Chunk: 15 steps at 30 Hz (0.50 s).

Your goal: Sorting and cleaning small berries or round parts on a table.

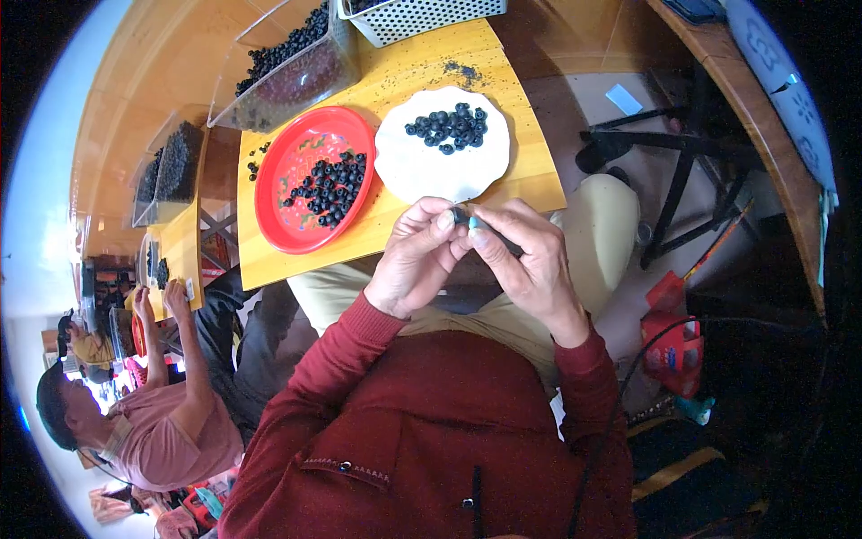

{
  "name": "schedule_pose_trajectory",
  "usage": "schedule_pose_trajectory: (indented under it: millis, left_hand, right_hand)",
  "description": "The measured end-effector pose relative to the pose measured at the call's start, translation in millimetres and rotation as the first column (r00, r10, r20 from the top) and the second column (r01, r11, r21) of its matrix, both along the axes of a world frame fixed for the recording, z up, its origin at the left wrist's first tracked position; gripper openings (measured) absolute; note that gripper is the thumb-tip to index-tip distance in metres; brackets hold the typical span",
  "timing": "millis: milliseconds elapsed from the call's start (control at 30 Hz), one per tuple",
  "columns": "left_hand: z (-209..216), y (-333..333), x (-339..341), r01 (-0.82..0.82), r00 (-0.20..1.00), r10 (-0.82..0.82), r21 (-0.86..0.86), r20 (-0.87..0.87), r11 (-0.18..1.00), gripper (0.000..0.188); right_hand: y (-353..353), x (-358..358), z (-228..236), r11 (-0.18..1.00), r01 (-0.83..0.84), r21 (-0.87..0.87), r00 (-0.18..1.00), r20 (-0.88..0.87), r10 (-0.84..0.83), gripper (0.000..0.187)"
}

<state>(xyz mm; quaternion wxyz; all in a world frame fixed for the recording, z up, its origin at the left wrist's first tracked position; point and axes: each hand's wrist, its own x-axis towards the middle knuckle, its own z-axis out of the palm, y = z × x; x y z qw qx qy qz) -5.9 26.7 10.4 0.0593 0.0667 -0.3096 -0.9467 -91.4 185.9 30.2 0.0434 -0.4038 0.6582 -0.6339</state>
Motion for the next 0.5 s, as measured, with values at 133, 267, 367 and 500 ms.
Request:
schedule_pose_trajectory:
  millis: [133,267,367,500]
  left_hand:
    - [-0.5,0.9,0.1,-0.006,1.000,0.006,-0.015,-0.003,1.000,0.011]
    - [-3.0,0.0,1.6,-0.021,1.000,0.021,-0.015,0.012,1.000,0.011]
    - [-3.4,-0.4,2.1,-0.034,0.999,0.034,-0.024,0.014,0.999,0.011]
    - [0.1,1.2,3.1,-0.035,0.999,0.035,-0.031,0.006,0.999,0.010]
  right_hand:
    - [2.1,-2.1,-3.9,0.999,0.014,0.031,0.999,0.031,-0.015,0.031]
    - [1.0,4.2,-0.2,1.000,-0.022,-0.012,0.998,0.056,0.022,0.031]
    - [0.9,6.0,1.5,1.000,-0.006,0.013,1.000,0.024,0.006,0.030]
    - [1.0,7.9,0.9,1.000,0.004,0.019,1.000,0.020,-0.005,0.028]
